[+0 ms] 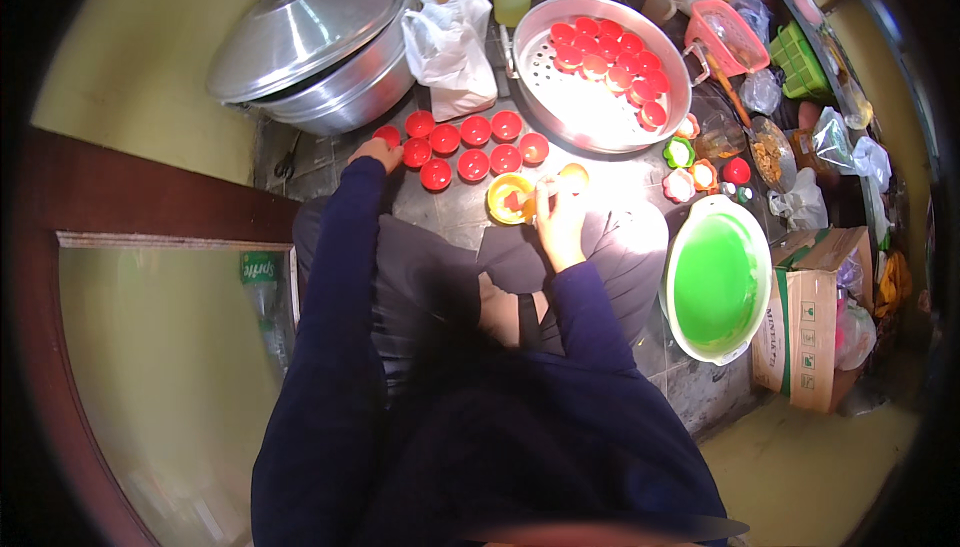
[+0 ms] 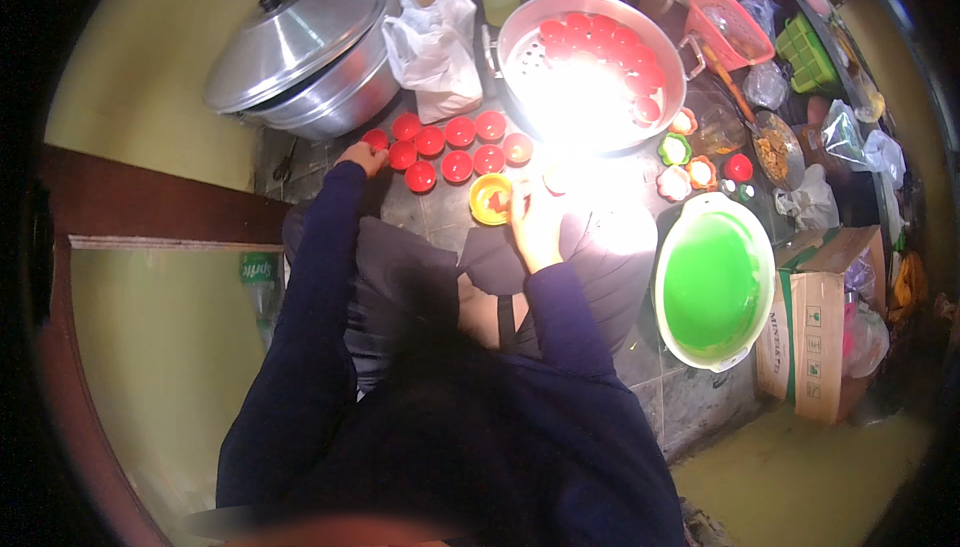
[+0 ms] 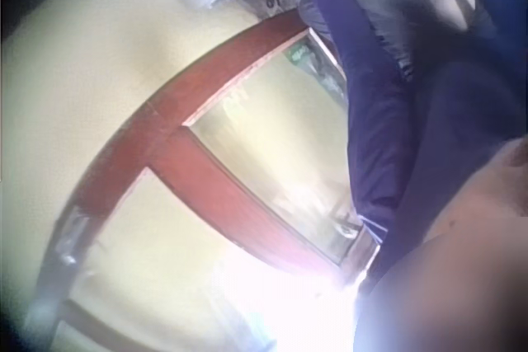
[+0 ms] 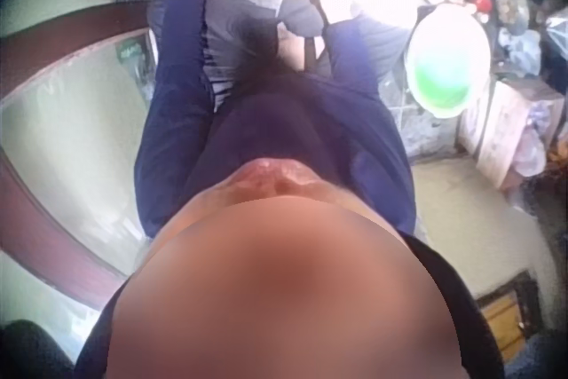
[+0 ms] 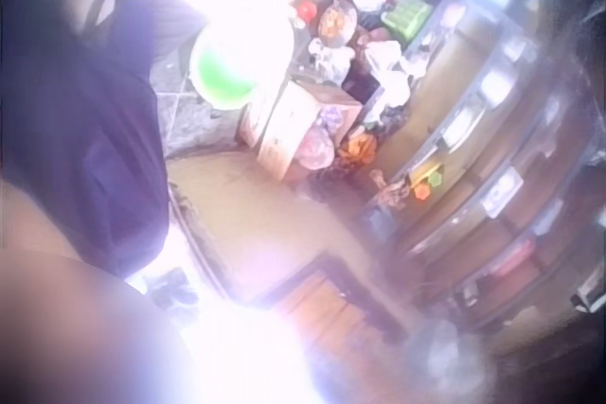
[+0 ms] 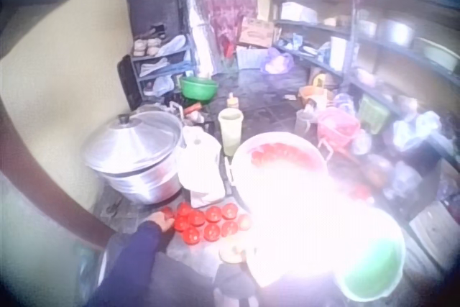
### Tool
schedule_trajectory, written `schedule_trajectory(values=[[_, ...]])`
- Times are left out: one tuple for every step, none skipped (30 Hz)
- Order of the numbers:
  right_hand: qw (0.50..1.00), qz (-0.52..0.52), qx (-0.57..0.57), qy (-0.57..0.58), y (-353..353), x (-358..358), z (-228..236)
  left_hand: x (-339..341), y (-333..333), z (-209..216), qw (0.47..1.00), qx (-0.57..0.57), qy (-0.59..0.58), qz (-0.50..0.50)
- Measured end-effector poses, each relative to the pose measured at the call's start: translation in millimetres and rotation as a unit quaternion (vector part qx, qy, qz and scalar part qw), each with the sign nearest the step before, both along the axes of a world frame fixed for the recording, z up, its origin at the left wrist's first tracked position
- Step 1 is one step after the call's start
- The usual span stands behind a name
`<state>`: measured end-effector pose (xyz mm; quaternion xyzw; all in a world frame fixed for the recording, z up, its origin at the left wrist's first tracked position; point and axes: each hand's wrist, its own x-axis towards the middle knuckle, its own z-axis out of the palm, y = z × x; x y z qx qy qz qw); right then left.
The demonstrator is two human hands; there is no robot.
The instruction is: The person sits on the floor and repeatedly picks up red plastic caps, wipes them with a white cloth, and places them into a perforated metal tray. The person handles the caps one at a time, occasionally wiping the cloth on a small yellow bowl.
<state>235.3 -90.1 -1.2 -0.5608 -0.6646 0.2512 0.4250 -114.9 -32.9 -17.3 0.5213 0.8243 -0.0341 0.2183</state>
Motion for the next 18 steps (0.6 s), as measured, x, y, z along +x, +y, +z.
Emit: schedule_trajectory(values=[[0.999,0.006,-0.032,-0.006,1,-1,0,3,-2,9,1.0,0.001,0.0,-0.001],[1.0,0.009,0.019,-0.008,1,-3,0,10,-3,18,1.0,-0.004,0.0,-0.002],[1.0,0.001,0.018,-0.021,1,-6,0,21,-2,29,0.999,0.023,-0.016,-0.019],[0.999,0.014,-0.026,-0.016,2,-5,1,34,1,40,0.998,0.045,-0.031,-0.036],[0.999,0.004,-0.035,0.004,2,-7,1,48,9,53,0.995,0.065,-0.049,-0.052],[0.998,0.013,-0.056,0.037,3,-6,2,65,21,67,0.986,0.106,-0.069,-0.109],[0.994,0.019,-0.08,0.068,3,-6,3,84,35,78,0.973,0.148,-0.096,-0.148],[0.994,0.012,-0.091,0.054,4,-6,4,106,52,87,0.956,0.187,-0.125,-0.186],[0.996,0.017,-0.053,0.072,5,-6,5,131,69,92,0.93,0.236,-0.163,-0.228],[0.995,0.019,-0.062,0.074,5,-5,6,156,90,94,0.922,0.237,-0.17,-0.255],[0.995,0.024,-0.054,0.083,6,-3,7,180,114,93,0.897,0.267,-0.192,-0.296],[0.995,0.02,-0.052,0.088,7,-3,8,204,137,87,0.886,0.28,-0.174,-0.326],[0.995,0.016,-0.043,0.094,7,-2,9,226,159,78,0.862,0.312,-0.162,-0.364],[0.994,0.015,-0.032,0.099,8,-1,9,243,181,66,0.869,0.321,-0.098,-0.363],[0.991,0.01,-0.056,0.119,8,-1,10,258,201,52,0.872,0.33,-0.034,-0.359],[0.991,0.01,-0.065,0.12,8,0,10,269,220,37,0.872,0.338,0.03,-0.353],[0.99,0.007,-0.074,0.121,9,0,11,274,239,24,0.912,0.28,0.031,-0.3],[0.99,0.004,-0.064,0.128,9,0,11,275,257,13,0.944,0.219,0.031,-0.243]])
